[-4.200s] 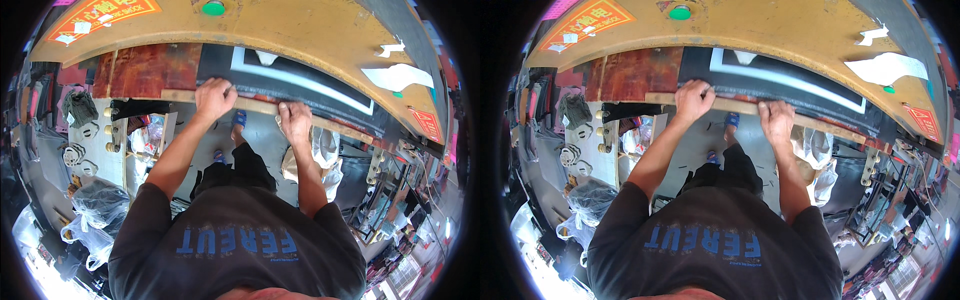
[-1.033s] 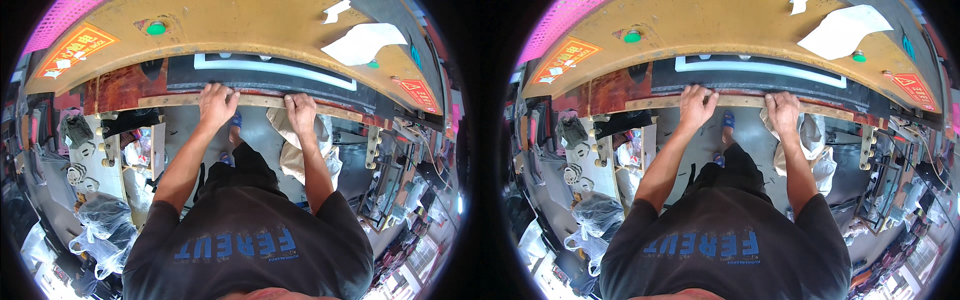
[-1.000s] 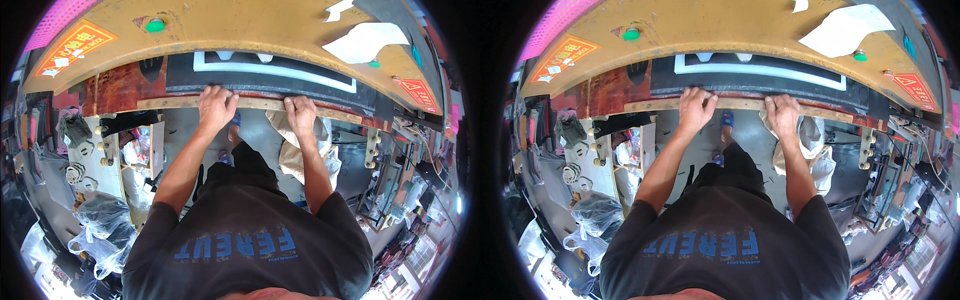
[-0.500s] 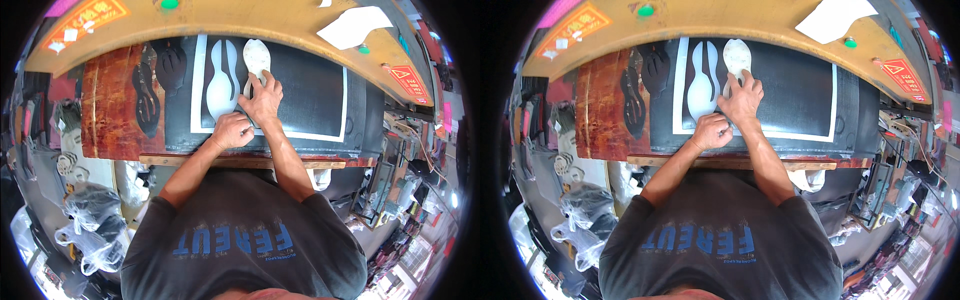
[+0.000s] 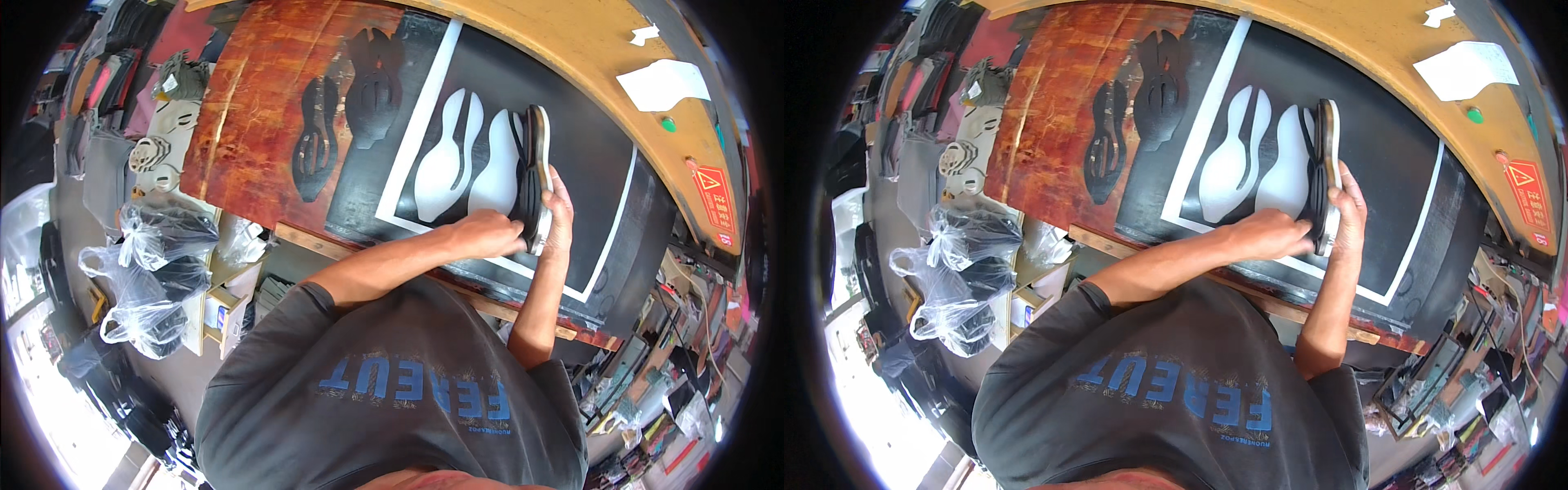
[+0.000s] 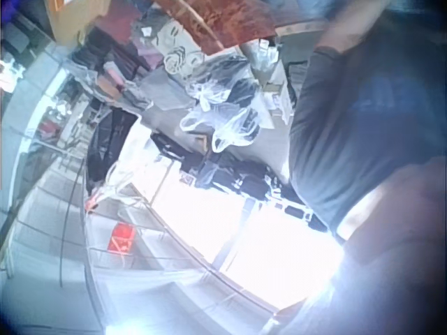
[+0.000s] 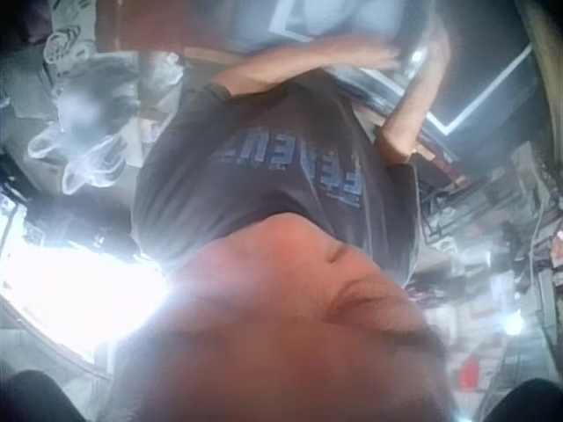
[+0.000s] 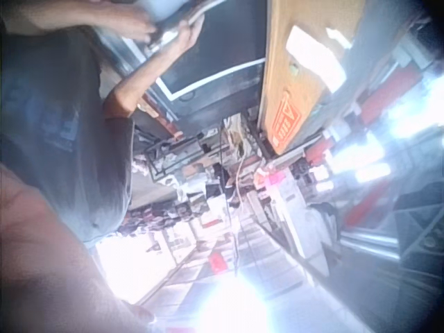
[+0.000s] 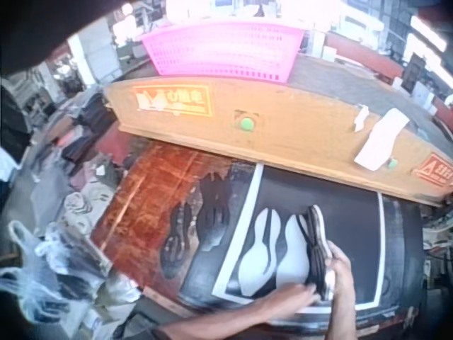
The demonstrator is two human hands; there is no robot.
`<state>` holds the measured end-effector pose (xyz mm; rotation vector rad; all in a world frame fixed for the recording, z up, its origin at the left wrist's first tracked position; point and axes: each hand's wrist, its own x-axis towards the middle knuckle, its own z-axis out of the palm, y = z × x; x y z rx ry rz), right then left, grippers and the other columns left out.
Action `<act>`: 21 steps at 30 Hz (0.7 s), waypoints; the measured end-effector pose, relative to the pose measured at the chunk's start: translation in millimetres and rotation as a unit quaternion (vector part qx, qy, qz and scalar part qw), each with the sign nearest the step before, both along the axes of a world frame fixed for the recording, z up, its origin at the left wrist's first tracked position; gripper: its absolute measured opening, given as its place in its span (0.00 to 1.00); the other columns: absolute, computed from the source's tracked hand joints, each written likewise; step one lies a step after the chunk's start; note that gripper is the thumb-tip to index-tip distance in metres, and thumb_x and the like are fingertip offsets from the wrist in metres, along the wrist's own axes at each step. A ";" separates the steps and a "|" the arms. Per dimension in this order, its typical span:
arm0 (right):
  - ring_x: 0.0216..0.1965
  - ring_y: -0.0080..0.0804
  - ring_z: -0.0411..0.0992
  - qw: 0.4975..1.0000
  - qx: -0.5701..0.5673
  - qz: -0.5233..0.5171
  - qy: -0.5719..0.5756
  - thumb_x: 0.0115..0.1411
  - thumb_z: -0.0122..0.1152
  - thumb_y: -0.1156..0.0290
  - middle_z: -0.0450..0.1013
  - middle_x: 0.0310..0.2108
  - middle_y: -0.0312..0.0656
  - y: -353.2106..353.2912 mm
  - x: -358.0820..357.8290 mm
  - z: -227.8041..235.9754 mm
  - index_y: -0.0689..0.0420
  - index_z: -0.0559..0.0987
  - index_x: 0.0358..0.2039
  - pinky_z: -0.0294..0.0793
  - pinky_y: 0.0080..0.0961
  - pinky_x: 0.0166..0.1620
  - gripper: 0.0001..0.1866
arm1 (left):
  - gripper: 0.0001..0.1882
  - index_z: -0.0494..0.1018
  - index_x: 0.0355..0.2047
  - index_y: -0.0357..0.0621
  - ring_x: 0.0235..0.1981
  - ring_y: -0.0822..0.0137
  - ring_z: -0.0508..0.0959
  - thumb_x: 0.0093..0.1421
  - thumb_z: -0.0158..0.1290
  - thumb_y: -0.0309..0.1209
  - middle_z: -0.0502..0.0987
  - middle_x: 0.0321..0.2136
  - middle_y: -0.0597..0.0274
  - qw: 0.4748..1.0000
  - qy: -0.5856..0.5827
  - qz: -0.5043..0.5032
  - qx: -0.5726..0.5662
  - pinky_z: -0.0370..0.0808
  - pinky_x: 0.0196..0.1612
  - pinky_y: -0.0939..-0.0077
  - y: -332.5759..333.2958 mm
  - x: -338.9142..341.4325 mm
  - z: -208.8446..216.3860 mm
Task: The person places black insoles into a clear plastic bag, ties the bag, and then arranges white insole templates on a black sheet. The person also handles a large black sheet and places it on the work surface.
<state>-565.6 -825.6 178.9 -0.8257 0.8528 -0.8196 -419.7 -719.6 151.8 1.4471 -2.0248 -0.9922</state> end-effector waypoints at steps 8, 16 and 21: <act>0.43 0.35 0.80 0.999 -0.014 -0.030 0.010 0.57 0.70 0.61 0.78 0.54 0.50 -4.9 -14.5 4.0 0.67 0.69 0.70 0.81 0.26 0.47 0.43 | 0.21 0.80 0.40 0.38 0.15 0.79 0.71 0.78 0.49 0.44 0.79 0.21 0.65 0.772 0.276 0.558 0.127 0.64 0.16 0.82 181.1 198.4 -15.4; 0.66 0.55 0.67 0.762 -0.375 -0.032 0.527 0.47 0.74 0.64 0.65 0.68 0.51 13.8 -9.4 -11.8 0.56 0.84 0.60 0.71 0.47 0.66 0.36 | 0.41 0.82 0.41 0.31 0.13 0.70 0.75 0.71 0.49 0.67 0.80 0.19 0.58 0.692 -0.008 0.648 0.317 0.71 0.16 0.72 247.7 253.9 -10.0; 0.68 0.61 0.60 0.649 -0.416 -0.019 0.637 0.50 0.75 0.59 0.63 0.69 0.55 0.9 10.6 -31.6 0.56 0.81 0.62 0.64 0.55 0.69 0.38 | 0.30 0.81 0.38 0.35 0.14 0.71 0.74 0.73 0.55 0.55 0.78 0.18 0.63 0.775 -0.019 0.597 0.208 0.71 0.19 0.69 205.6 236.0 6.1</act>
